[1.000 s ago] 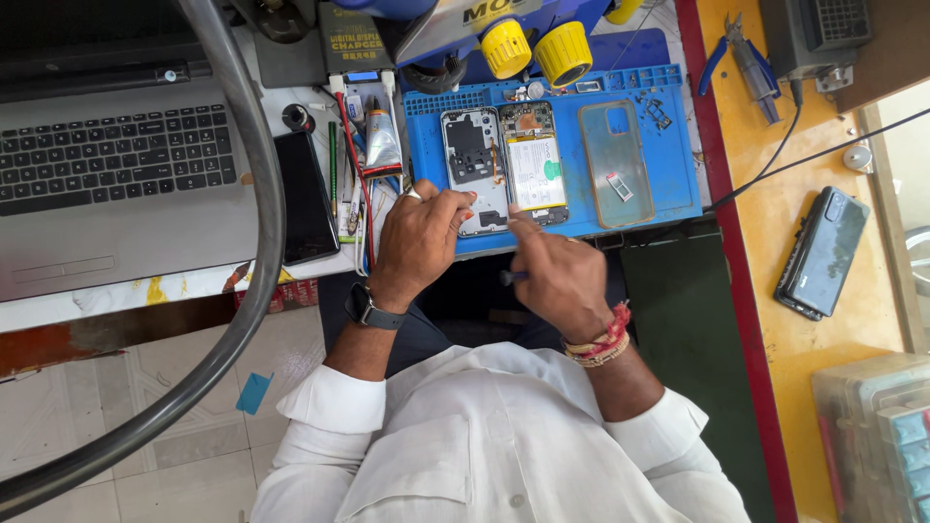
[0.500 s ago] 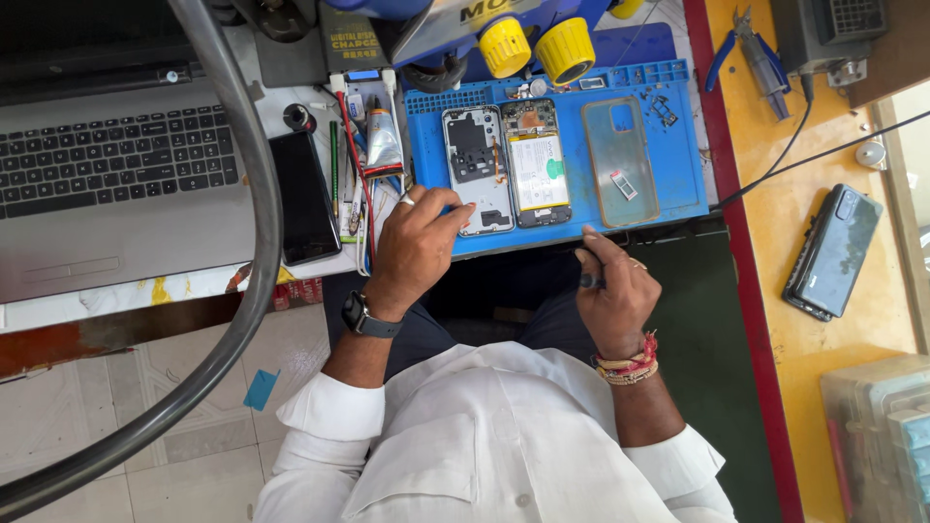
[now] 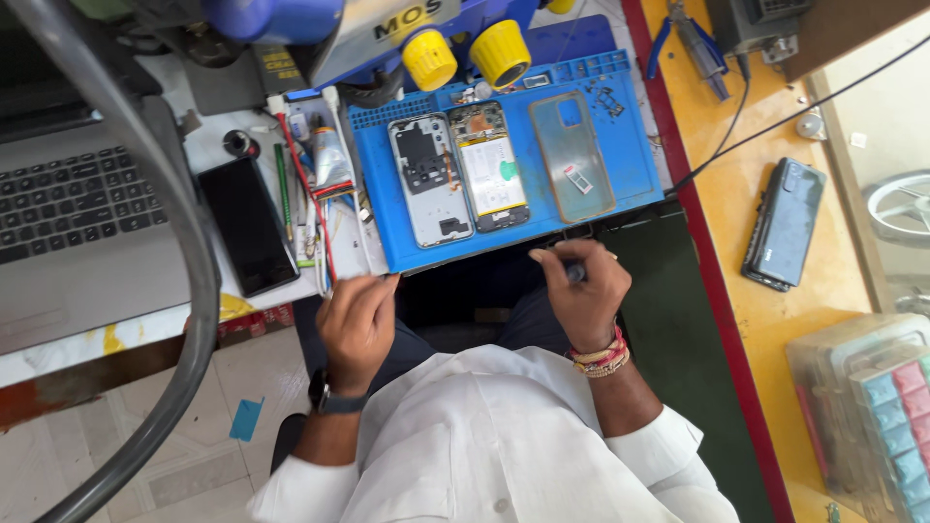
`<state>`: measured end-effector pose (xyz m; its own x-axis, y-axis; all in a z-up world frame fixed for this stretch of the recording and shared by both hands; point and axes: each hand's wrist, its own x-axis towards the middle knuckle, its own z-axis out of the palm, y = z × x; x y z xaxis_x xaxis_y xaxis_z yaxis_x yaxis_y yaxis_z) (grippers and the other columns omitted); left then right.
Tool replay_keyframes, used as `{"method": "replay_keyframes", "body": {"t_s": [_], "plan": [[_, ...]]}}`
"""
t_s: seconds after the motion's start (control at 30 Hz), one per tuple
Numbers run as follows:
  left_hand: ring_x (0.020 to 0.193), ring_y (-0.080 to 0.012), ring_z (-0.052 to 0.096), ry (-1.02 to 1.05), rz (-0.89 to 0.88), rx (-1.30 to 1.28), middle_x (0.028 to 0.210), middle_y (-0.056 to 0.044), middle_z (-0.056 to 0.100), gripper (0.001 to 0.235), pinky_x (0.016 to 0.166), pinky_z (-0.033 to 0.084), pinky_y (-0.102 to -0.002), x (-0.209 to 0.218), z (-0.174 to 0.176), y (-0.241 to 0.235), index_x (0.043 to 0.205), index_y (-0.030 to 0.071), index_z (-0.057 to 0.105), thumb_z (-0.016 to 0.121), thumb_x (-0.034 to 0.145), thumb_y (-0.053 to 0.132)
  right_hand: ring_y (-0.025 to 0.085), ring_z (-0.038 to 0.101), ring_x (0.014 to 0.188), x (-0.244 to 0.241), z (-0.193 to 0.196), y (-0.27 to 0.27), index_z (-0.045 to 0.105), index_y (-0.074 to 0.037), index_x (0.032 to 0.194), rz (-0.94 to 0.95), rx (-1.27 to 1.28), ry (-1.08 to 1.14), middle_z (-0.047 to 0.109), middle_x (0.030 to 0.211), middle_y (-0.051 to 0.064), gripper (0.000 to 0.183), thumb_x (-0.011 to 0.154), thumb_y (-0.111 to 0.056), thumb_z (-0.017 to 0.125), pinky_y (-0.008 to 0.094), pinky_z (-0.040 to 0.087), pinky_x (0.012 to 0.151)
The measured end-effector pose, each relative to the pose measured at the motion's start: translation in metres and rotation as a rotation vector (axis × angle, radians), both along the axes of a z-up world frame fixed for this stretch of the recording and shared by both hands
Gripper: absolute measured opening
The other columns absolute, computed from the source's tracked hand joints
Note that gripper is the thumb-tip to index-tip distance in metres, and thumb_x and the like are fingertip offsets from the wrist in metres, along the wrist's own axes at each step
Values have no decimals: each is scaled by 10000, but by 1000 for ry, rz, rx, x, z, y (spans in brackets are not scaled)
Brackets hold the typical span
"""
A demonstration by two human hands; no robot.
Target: The person disassembles a smartphone, removes the battery, and uses a screwdriver and a small brush to clean internal components. The person then applies a liquid from a yellow bottle to the device and continues cleaning with the brush.
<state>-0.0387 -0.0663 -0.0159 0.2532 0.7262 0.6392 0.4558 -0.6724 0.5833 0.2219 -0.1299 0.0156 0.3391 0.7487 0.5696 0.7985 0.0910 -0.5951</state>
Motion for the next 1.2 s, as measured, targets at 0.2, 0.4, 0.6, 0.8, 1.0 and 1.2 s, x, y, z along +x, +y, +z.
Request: {"method": "replay_keyframes", "body": {"t_s": [0.2,0.4,0.6,0.8,1.0,1.2], "plan": [[896,-265,654,278,86,-233,947,-79,658,105,799,539,-396,-31,-54,-51,1012,47,724,773,919,47,169,551,807,14,30,21,635,27,1162,24,-78,175,577,937,115,257,913,78,677,293,479,689],[1335,-360,455,801,256,-634,1378,-180,535,616,1030,360,-567,-52,-105,-85,1259,57,669,731,798,462,232,710,1045,25,25,31,639,-40,1184,202,55,183,725,1037,150,312,946,145,722,287,590,857],[1434,-360,383,792,333,-611,1468,-155,499,563,1146,256,-632,-49,-127,-89,1268,103,680,660,862,492,195,752,1034,19,8,38,412,-26,1455,202,87,279,722,1091,158,543,1003,87,692,283,626,886],[1432,-355,386,793,330,-620,1463,-143,503,555,1147,253,-651,-49,-127,-85,1268,102,680,652,869,487,229,774,1020,17,3,41,465,-44,1441,188,83,72,735,1072,150,520,1003,75,718,304,652,829],[1439,-357,376,794,327,-621,1472,-144,492,564,1149,250,-650,-50,-129,-87,1278,97,676,644,876,492,221,770,1013,18,4,43,465,-56,1445,182,92,21,737,1079,148,528,1001,67,726,309,653,832],[1440,-357,361,818,317,-648,1475,-148,474,564,1156,232,-658,-51,-134,-86,1283,97,674,631,885,495,210,769,1017,19,0,44,458,-65,1456,181,100,48,736,1087,144,535,1009,66,720,295,657,825]]}}
